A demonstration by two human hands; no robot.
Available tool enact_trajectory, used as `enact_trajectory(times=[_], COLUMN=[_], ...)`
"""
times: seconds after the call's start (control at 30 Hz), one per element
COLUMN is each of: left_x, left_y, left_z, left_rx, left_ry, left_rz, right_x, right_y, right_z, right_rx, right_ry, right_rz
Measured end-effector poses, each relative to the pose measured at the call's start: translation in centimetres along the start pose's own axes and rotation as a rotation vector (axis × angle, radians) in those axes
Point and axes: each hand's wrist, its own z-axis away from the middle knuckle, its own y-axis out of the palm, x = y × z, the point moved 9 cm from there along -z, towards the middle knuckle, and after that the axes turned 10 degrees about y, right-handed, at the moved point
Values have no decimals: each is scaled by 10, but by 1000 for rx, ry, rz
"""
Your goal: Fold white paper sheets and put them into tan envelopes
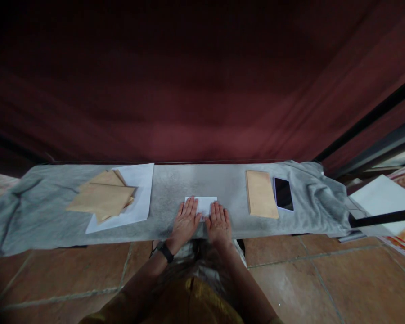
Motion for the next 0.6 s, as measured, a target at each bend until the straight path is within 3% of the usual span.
enact_trajectory(times=[0.23, 0.43, 0.6], left_x=[4, 5, 5], left_y=[2, 7, 5], left_z=[-1, 0, 1], left_rx=[28, 87, 69], left_ry=[-24, 7, 4], left_rz=[-6, -21, -33], right_x=[5, 45, 47], right_y=[4, 14, 17], right_z=[-17, -32, -30], right_rx=[118, 175, 144], right_ry=[87, -90, -102], right_rz=[-19, -118, -88])
